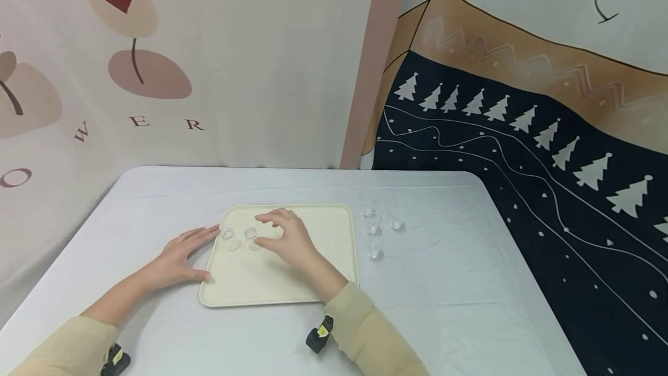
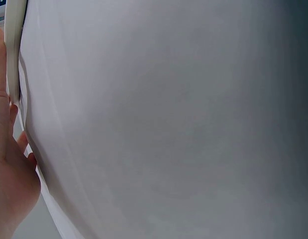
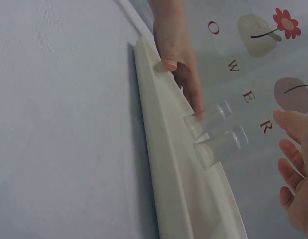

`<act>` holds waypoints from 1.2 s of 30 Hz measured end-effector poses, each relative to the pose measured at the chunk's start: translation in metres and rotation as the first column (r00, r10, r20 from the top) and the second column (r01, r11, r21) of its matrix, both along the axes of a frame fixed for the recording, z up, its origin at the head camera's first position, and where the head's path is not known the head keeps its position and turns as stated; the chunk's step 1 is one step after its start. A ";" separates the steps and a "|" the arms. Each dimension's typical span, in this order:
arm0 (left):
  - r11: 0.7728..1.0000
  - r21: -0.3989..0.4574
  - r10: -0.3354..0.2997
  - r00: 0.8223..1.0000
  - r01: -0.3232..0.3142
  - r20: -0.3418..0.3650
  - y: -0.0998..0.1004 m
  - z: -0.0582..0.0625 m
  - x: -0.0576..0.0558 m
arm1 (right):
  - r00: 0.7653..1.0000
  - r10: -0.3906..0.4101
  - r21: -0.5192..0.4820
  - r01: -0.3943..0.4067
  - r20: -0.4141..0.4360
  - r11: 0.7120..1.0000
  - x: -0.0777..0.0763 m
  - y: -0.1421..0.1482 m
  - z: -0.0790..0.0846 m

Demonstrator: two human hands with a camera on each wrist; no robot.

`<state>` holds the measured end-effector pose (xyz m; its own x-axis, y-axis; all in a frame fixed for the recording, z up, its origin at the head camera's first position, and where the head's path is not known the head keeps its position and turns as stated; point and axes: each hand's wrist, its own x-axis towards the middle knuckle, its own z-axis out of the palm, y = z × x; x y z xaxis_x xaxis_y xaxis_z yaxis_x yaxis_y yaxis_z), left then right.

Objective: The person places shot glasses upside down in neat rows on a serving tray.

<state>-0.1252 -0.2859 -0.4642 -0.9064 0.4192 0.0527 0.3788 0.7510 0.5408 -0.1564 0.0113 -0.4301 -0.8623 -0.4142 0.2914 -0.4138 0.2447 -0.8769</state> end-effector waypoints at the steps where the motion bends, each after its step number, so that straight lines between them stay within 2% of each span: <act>1: 1.000 0.000 0.000 1.000 0.000 0.000 0.000 0.000 0.000 | 1.000 0.000 -0.004 0.000 -0.003 1.000 0.001 0.002 0.001; 10: 1.000 0.003 -0.004 1.000 0.004 -0.006 0.000 -0.002 -0.001 | 0.999 0.009 -0.050 -0.011 -0.043 0.999 0.007 0.024 0.009; 22: 1.000 0.002 -0.013 1.000 0.013 -0.020 -0.001 -0.003 -0.002 | 0.994 -0.041 -0.004 0.041 -0.100 0.999 0.021 0.063 0.027; 27: 1.000 0.000 -0.008 1.000 0.008 -0.007 -0.001 -0.002 -0.002 | 0.992 -0.057 -0.006 0.057 -0.116 0.998 0.025 0.081 0.028; 28: 1.000 -0.002 -0.005 1.000 0.005 -0.003 -0.001 -0.002 -0.002 | 0.991 -0.059 -0.011 0.058 -0.117 0.998 0.024 0.085 0.023; 36: 1.000 -0.009 0.001 1.000 -0.001 0.006 -0.002 -0.002 -0.001 | 0.987 -0.109 0.017 0.112 -0.115 0.994 0.029 0.114 0.021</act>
